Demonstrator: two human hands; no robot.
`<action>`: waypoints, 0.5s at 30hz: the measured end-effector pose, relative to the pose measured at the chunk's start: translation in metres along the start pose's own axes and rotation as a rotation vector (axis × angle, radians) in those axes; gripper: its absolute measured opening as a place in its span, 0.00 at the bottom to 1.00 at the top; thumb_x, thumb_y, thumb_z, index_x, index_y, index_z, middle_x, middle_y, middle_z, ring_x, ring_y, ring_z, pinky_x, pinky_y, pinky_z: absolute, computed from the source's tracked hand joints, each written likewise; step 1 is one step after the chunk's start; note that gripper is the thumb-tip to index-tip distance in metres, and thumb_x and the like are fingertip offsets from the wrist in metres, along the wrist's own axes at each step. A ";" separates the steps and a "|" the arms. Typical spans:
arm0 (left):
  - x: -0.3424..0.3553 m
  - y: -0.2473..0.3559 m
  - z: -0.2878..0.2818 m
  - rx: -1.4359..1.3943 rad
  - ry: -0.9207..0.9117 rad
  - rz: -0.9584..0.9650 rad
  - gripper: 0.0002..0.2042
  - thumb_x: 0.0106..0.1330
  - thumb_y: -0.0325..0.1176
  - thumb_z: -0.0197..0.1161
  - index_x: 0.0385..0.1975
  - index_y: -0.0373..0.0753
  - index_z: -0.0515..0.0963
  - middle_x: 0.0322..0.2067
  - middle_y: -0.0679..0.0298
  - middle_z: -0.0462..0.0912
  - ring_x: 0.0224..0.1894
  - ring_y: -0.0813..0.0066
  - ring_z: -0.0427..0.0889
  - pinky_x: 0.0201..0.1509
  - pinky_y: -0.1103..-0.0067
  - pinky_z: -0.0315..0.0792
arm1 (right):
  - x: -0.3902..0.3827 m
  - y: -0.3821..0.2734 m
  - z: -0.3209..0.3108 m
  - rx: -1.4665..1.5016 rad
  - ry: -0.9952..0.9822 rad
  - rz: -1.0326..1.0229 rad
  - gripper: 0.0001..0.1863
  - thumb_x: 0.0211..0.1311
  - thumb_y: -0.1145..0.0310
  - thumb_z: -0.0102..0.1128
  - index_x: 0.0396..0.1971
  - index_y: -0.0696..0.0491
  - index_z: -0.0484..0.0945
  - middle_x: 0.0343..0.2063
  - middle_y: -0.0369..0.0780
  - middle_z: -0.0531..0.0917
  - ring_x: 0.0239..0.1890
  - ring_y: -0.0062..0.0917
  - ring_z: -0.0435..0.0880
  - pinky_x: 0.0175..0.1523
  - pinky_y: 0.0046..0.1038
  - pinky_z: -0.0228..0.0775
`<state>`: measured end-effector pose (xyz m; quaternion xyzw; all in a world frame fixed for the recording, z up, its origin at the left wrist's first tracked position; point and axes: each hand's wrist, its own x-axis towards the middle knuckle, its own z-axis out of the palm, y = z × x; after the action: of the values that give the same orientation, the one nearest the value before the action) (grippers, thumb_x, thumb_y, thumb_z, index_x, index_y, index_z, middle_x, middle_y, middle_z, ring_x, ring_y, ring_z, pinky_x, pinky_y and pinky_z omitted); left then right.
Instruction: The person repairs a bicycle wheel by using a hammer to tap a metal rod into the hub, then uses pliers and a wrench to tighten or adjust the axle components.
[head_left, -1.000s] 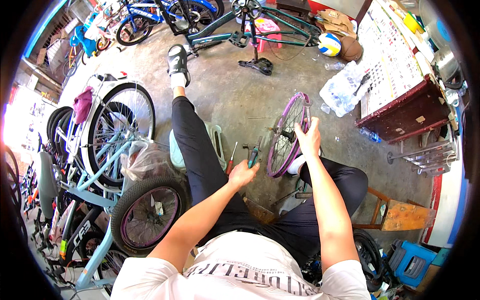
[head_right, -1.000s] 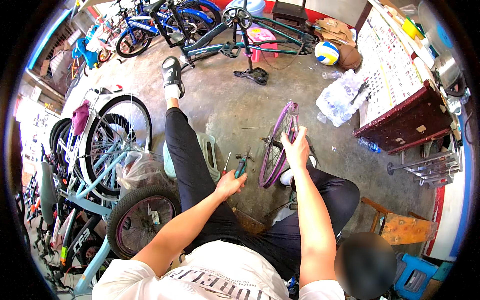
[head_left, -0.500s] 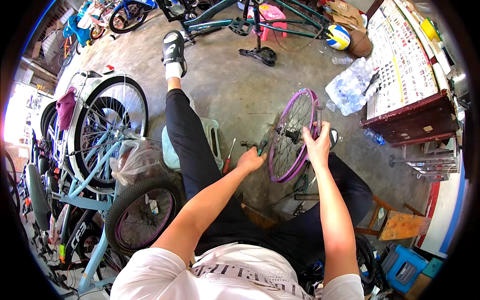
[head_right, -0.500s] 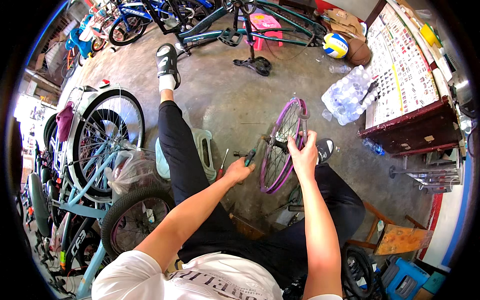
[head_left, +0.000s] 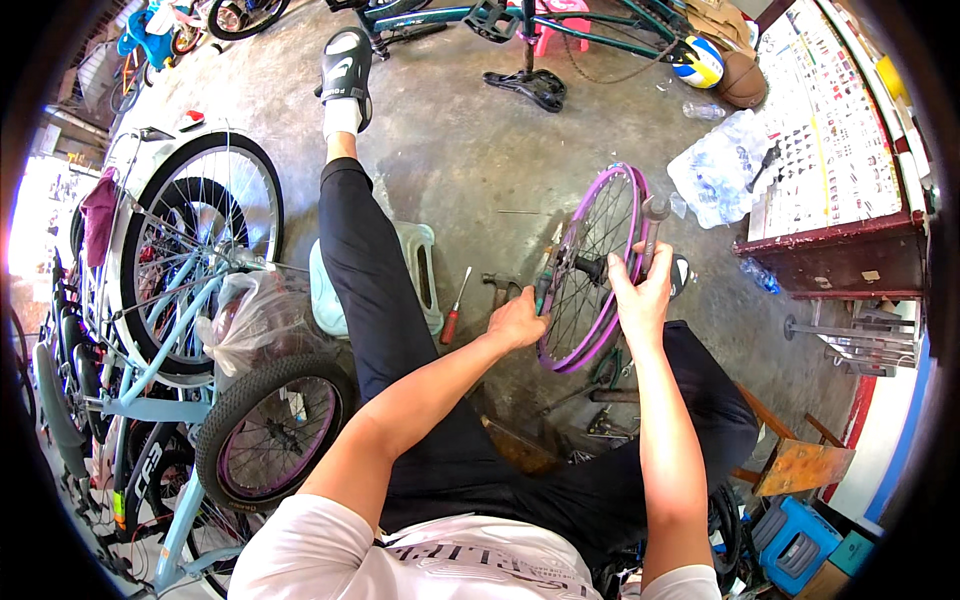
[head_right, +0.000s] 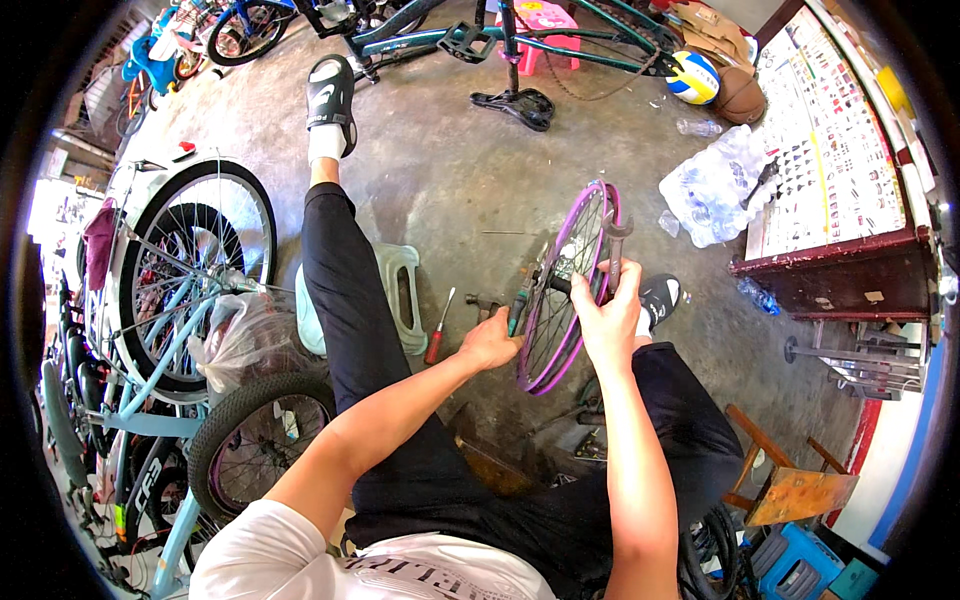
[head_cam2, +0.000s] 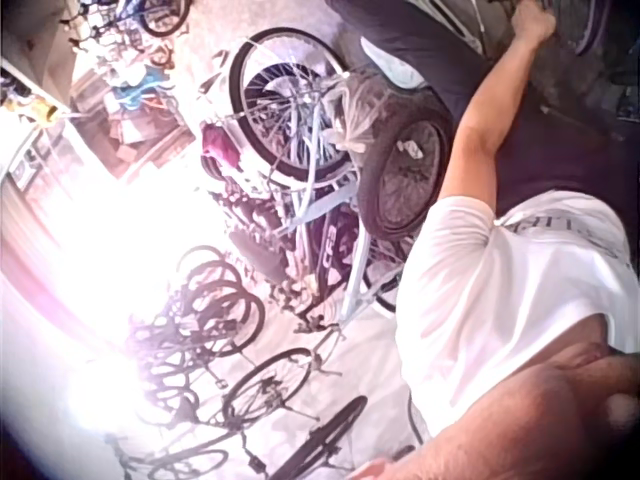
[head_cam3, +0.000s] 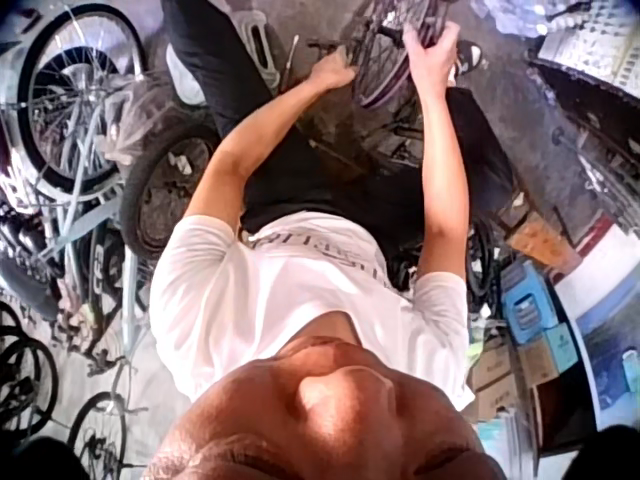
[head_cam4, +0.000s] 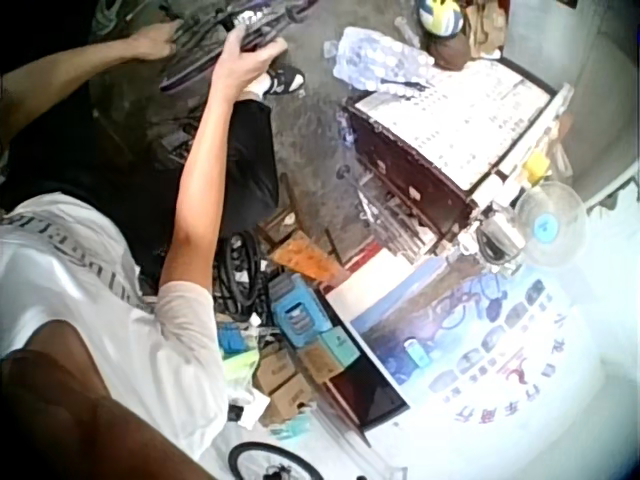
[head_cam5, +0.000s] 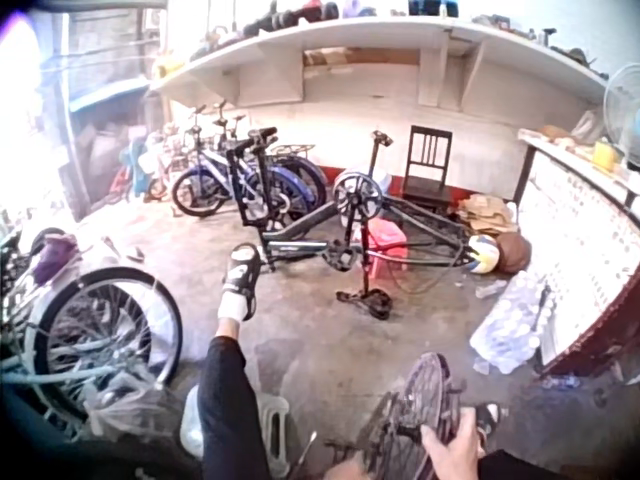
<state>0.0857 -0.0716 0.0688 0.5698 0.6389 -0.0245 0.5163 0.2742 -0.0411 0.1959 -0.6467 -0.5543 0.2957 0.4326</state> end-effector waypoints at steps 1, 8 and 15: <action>0.003 -0.004 -0.001 0.009 -0.008 0.012 0.41 0.67 0.47 0.65 0.75 0.31 0.56 0.60 0.40 0.80 0.65 0.46 0.78 0.67 0.58 0.72 | 0.000 -0.001 0.005 0.006 0.010 -0.016 0.21 0.65 0.67 0.73 0.47 0.56 0.70 0.34 0.38 0.81 0.34 0.22 0.79 0.44 0.27 0.72; 0.019 -0.016 0.003 -0.055 0.064 0.097 0.44 0.66 0.41 0.67 0.78 0.32 0.52 0.63 0.38 0.76 0.66 0.44 0.76 0.69 0.60 0.71 | 0.008 0.008 0.014 0.085 0.071 -0.004 0.20 0.64 0.68 0.73 0.47 0.55 0.70 0.32 0.36 0.80 0.34 0.21 0.78 0.43 0.26 0.71; 0.026 -0.023 0.008 -0.139 0.101 0.082 0.42 0.66 0.38 0.67 0.78 0.39 0.54 0.62 0.39 0.77 0.66 0.44 0.77 0.70 0.60 0.70 | 0.014 -0.002 0.014 0.077 0.065 0.034 0.19 0.64 0.69 0.74 0.45 0.55 0.70 0.30 0.34 0.78 0.32 0.18 0.76 0.39 0.25 0.70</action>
<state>0.0786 -0.0664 0.0343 0.5588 0.6404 0.0701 0.5222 0.2647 -0.0242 0.1929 -0.6481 -0.5169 0.3030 0.4700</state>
